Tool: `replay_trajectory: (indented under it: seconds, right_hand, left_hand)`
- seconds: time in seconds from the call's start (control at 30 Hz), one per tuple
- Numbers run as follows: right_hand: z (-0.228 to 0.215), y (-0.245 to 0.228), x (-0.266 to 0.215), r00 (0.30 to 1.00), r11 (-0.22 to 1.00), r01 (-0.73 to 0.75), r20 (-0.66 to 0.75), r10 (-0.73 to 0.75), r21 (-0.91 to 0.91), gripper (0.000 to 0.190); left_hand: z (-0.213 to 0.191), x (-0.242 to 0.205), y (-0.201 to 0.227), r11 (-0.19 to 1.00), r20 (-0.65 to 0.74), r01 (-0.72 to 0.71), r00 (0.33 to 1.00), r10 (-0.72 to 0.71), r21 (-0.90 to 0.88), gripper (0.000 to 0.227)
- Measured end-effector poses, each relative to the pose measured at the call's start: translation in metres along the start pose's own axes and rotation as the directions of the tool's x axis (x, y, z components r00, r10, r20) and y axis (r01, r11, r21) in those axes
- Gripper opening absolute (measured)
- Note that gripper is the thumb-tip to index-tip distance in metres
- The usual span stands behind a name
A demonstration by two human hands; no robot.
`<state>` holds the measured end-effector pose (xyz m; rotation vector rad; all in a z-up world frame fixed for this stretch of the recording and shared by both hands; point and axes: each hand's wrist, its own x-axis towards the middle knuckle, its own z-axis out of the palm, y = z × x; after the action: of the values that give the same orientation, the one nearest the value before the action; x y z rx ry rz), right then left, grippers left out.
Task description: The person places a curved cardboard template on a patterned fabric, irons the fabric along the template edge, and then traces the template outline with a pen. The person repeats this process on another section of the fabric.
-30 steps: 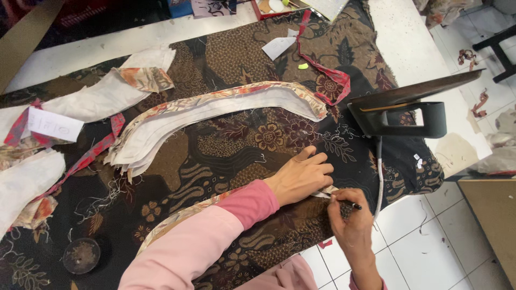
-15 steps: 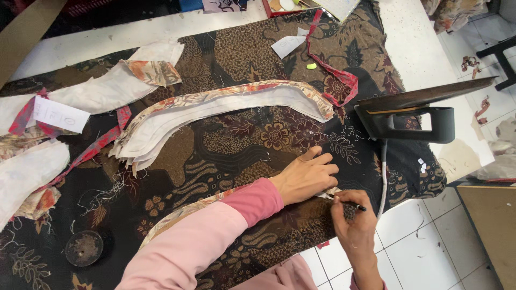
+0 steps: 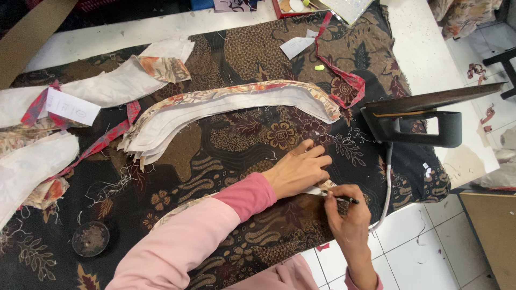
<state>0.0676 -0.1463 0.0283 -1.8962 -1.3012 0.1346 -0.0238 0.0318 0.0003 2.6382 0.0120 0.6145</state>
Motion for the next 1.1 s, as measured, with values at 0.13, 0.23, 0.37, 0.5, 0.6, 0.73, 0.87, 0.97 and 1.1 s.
replay_trajectory:
  seconds: [0.13,0.23,0.37,0.5,0.6,0.73,0.87,0.97,1.1]
  right_hand:
    - [-0.002,-0.001,0.004,1.000,1.000,0.010,0.003,-0.010,-0.017,0.021]
    - [-0.005,-0.004,0.003,0.999,0.998,-0.050,-0.005,0.050,-0.035,0.019]
    - [0.005,-0.004,0.005,1.000,1.000,-0.014,0.028,0.013,0.022,0.018]
    - [0.000,-0.003,0.008,0.999,0.999,-0.037,0.030,0.037,0.012,0.016]
    - [-0.004,-0.003,0.005,0.998,0.998,-0.066,0.010,0.066,-0.005,0.016]
    - [0.004,0.001,0.002,0.999,0.996,-0.036,0.027,0.034,0.087,0.017]
    - [0.000,0.004,0.003,0.998,0.998,-0.064,0.015,0.063,0.028,0.017]
    - [-0.007,0.004,0.002,0.996,0.996,-0.091,-0.015,0.091,0.005,0.015]
    - [0.001,0.001,0.002,0.999,0.999,-0.044,0.000,0.044,0.021,0.017]
  left_hand:
    - [-0.001,0.001,0.001,1.000,0.001,0.009,1.000,-0.009,0.013,0.017]
    - [-0.002,0.002,0.000,1.000,-0.006,0.015,1.000,-0.014,0.015,0.017]
    - [0.000,0.001,0.000,1.000,-0.002,0.017,1.000,-0.017,0.012,0.016]
    - [-0.002,0.000,0.001,0.999,-0.022,0.018,1.000,-0.017,0.033,0.016]
    - [0.000,0.000,0.001,0.999,-0.039,0.027,0.999,-0.025,0.043,0.017]
    - [0.003,0.001,0.001,0.999,-0.034,0.021,0.999,-0.020,0.041,0.016]
    - [0.002,0.001,0.002,0.999,-0.025,0.032,0.999,-0.032,0.036,0.016]
    - [0.002,0.000,0.001,0.999,-0.032,0.037,0.999,-0.036,0.033,0.017]
    - [0.001,0.002,0.001,0.999,-0.037,0.027,0.999,-0.025,0.046,0.015]
